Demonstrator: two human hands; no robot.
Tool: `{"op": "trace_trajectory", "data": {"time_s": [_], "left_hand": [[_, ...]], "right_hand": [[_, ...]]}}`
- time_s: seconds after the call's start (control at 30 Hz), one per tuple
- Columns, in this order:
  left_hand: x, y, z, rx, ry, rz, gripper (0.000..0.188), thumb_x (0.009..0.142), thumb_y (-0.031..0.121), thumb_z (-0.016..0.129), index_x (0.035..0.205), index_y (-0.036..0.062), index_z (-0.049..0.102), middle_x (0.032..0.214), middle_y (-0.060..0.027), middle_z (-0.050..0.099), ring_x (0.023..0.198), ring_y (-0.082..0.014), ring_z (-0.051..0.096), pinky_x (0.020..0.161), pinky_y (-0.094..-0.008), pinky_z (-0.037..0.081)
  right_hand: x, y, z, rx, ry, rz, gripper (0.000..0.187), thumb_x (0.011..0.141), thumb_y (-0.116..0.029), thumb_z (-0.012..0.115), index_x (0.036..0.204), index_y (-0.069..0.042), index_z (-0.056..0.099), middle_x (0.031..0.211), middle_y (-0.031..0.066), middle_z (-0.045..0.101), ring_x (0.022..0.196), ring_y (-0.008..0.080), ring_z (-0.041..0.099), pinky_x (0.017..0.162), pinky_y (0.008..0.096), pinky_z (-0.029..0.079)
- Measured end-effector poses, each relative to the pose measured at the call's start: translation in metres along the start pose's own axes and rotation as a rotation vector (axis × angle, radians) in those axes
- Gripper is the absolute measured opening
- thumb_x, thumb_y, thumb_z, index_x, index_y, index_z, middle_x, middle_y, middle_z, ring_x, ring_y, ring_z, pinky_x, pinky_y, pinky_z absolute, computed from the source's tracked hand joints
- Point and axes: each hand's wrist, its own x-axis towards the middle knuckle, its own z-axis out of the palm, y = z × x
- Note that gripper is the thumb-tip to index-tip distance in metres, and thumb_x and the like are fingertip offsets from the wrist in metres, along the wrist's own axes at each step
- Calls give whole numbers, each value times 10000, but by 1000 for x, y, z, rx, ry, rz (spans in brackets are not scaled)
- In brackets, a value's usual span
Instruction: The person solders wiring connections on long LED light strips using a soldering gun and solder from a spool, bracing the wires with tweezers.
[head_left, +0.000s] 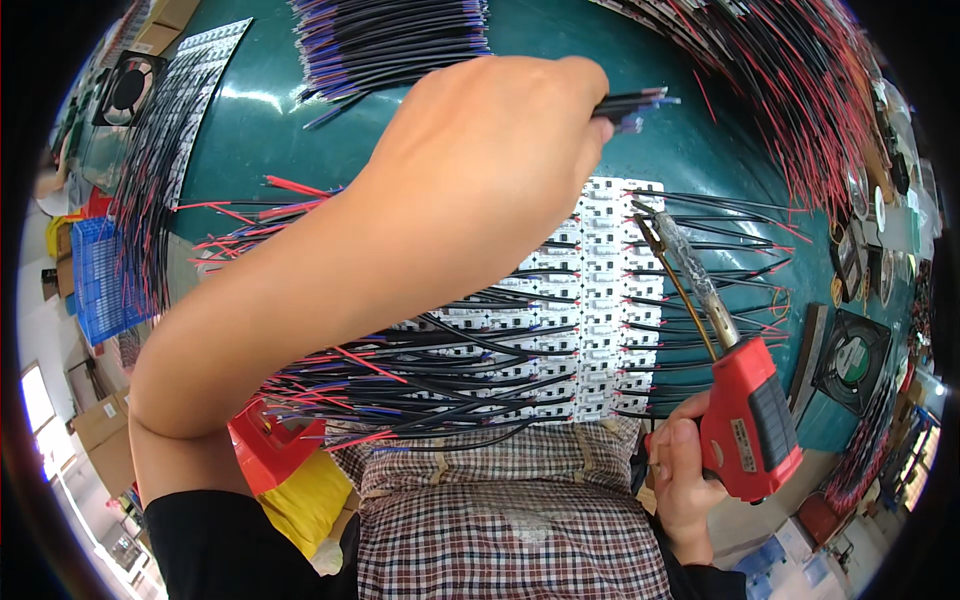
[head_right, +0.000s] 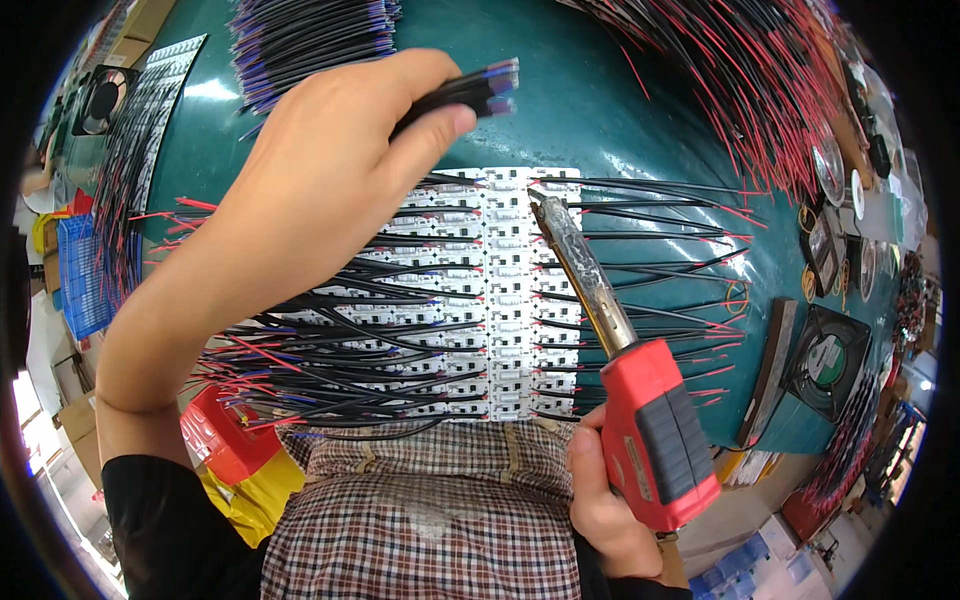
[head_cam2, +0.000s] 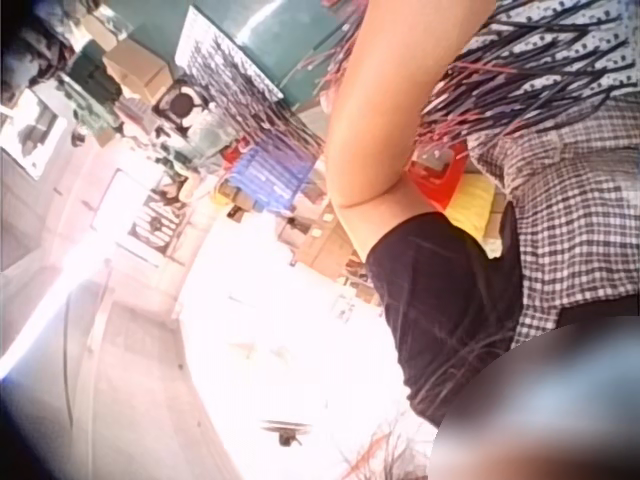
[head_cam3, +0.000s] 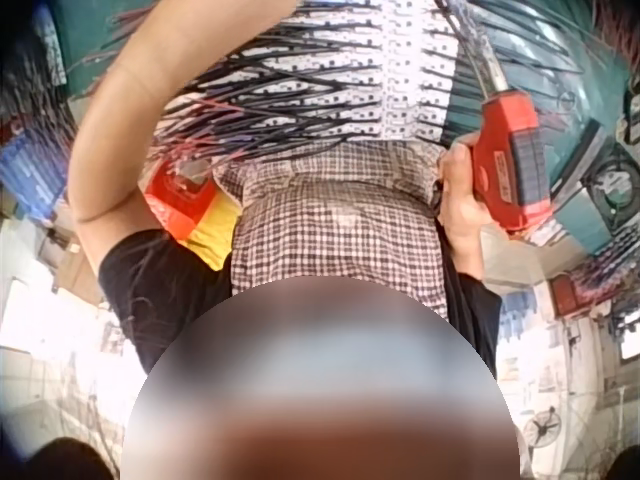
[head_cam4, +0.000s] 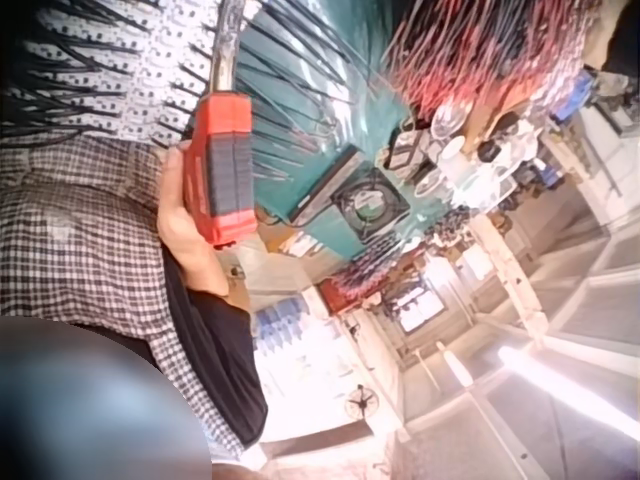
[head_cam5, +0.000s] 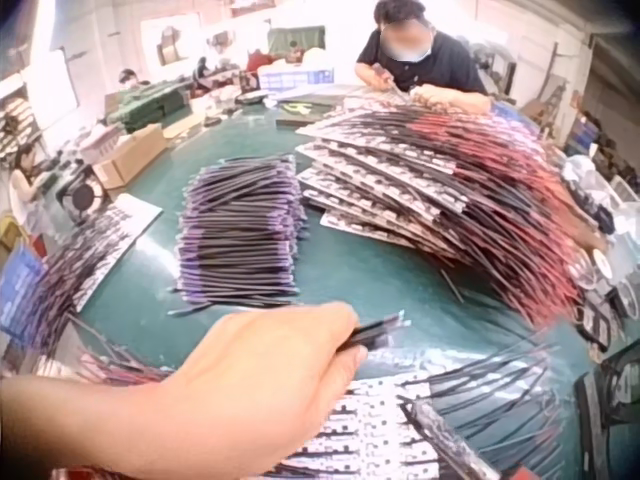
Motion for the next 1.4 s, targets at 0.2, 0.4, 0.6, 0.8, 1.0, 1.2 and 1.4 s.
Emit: {"op": "trace_trajectory", "data": {"time_s": [0.2, 0.4, 0.6, 0.8, 1.0, 1.2, 1.4], "left_hand": [[-11, -3, 15, 14, -186, -83, 202, 847, 181, 686, 925, -5, 669, 789, -203, 681, 762, -405, 666, 701, -471, 516], [-16, 0, 24, 44, -185, -93, 187, 807, 163, 689, 818, -23, 673, 768, -228, 678, 765, -414, 676, 725, -499, 537], [-16, 0, 26, 96, -217, -93, 234, 822, 203, 720, 853, -25, 674, 764, -217, 680, 765, -406, 671, 720, -483, 527], [-15, 2, 27, 98, -227, -83, 226, 819, 194, 715, 839, -27, 673, 763, -219, 679, 762, -411, 669, 726, -489, 528], [-13, 4, 28, 108, -224, -56, 209, 806, 172, 717, 817, -32, 672, 758, -224, 675, 755, -416, 667, 727, -494, 529], [-13, 4, 28, 131, -211, -44, 205, 798, 161, 716, 808, -40, 671, 745, -227, 671, 752, -416, 667, 728, -497, 531], [-11, 5, 29, 128, -214, -33, 205, 796, 160, 711, 802, -40, 670, 749, -229, 673, 754, -415, 670, 733, -498, 533]], "right_hand": [[-7, -3, 1, -82, -42, 94, 248, 963, -57, 608, 1193, 10, 544, 725, 32, 516, 511, 78, 439, 487, 238, 367], [-8, 8, 3, -185, -137, 8, 238, 971, -69, 624, 1194, -8, 568, 759, 8, 524, 601, 77, 482, 540, 247, 392], [-4, 5, -3, -283, -186, 65, 211, 883, -96, 748, 1070, -19, 687, 857, 97, 676, 734, 247, 659, 666, 371, 523], [0, -3, 8, -217, -114, 135, 236, 861, -82, 757, 1077, -5, 702, 830, 104, 682, 699, 247, 667, 636, 350, 530], [1, 2, 5, -243, -147, 82, 231, 846, -68, 762, 1055, 2, 696, 819, 98, 675, 703, 257, 669, 640, 355, 530], [2, 2, 5, -236, -168, 55, 240, 854, -67, 762, 1071, 0, 683, 893, 116, 672, 754, 255, 664, 670, 359, 527], [-10, 3, 2, -141, -98, 182, 267, 903, -91, 738, 1144, -11, 653, 939, 111, 667, 834, 256, 651, 742, 367, 516]]}}
